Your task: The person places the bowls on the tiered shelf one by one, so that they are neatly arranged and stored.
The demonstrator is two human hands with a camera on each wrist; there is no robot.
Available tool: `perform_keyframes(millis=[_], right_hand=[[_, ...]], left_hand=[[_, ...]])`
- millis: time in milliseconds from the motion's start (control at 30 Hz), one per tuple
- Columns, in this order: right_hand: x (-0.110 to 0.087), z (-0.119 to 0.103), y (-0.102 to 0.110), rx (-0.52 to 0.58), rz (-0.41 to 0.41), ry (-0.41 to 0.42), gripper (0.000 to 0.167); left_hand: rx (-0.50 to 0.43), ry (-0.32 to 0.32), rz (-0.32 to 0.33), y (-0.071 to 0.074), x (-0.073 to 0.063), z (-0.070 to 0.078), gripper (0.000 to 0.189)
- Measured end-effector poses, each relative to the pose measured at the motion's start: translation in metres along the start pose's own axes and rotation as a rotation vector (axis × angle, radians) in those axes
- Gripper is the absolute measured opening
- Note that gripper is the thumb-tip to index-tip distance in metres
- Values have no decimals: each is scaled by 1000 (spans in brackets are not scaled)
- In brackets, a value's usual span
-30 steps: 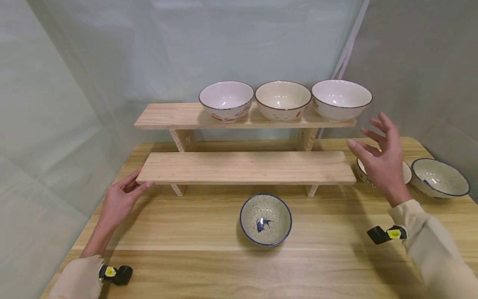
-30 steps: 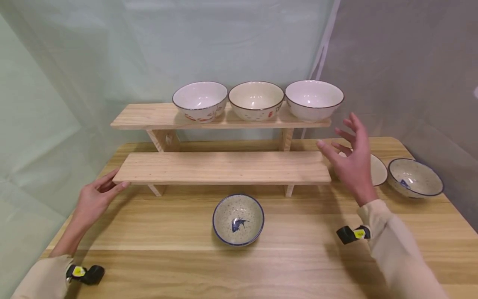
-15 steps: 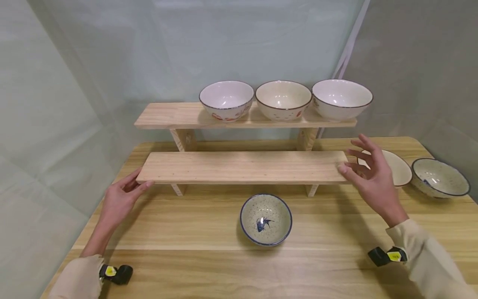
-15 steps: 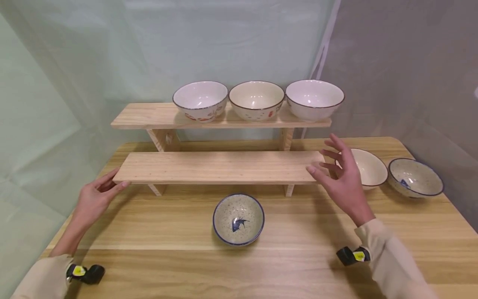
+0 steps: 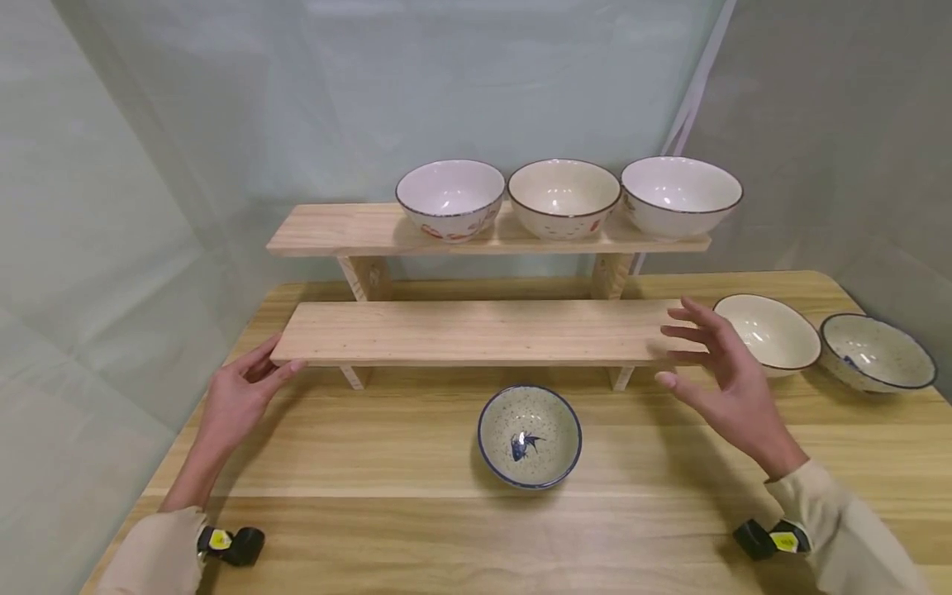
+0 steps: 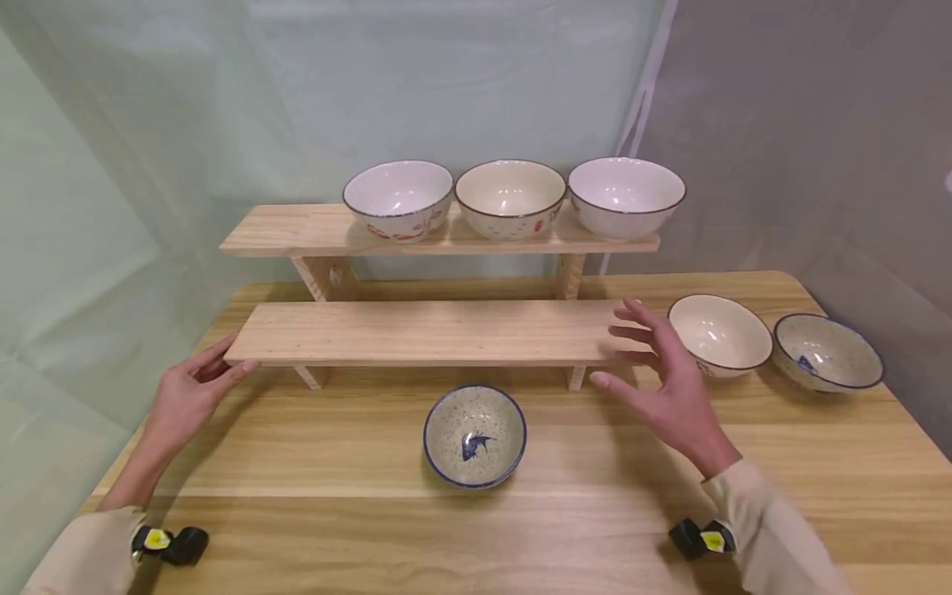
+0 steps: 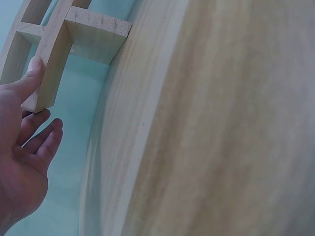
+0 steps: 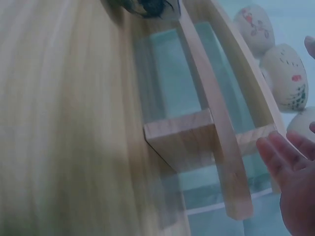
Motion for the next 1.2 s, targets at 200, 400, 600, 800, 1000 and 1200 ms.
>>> perform_keyframes(millis=[200,400,600,800,1000,1200], right_hand=[[-9,2,-11,-99,-63,-25,92],[-15,2,-24,-116,-112,-35,94],[-19,3,-36,-115,-161,-54,95],[-22,5,-42,-128,-191,-49,95],[-26,7,-47,-111,-210,-50,99],[-29,11,-55,-113,-250,-43,100]], left_hand=[[-2,5,3,0,0,0,70],[-15,5,1,0,1,-1,70],[-13,9,3,0,1,0,70],[5,18,7,-1,1,-1,71],[6,22,6,-1,1,-1,71],[11,18,9,-1,1,-1,71]])
Point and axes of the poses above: each hand's wrist, its own x-axis towards the middle knuckle, its own y-axis out of the back of the hand, z = x × y, the point moved 5 cm from there along x, towards the middle knuckle, and after that the axes turned 2 degrees about y, right-handed, at the moved point
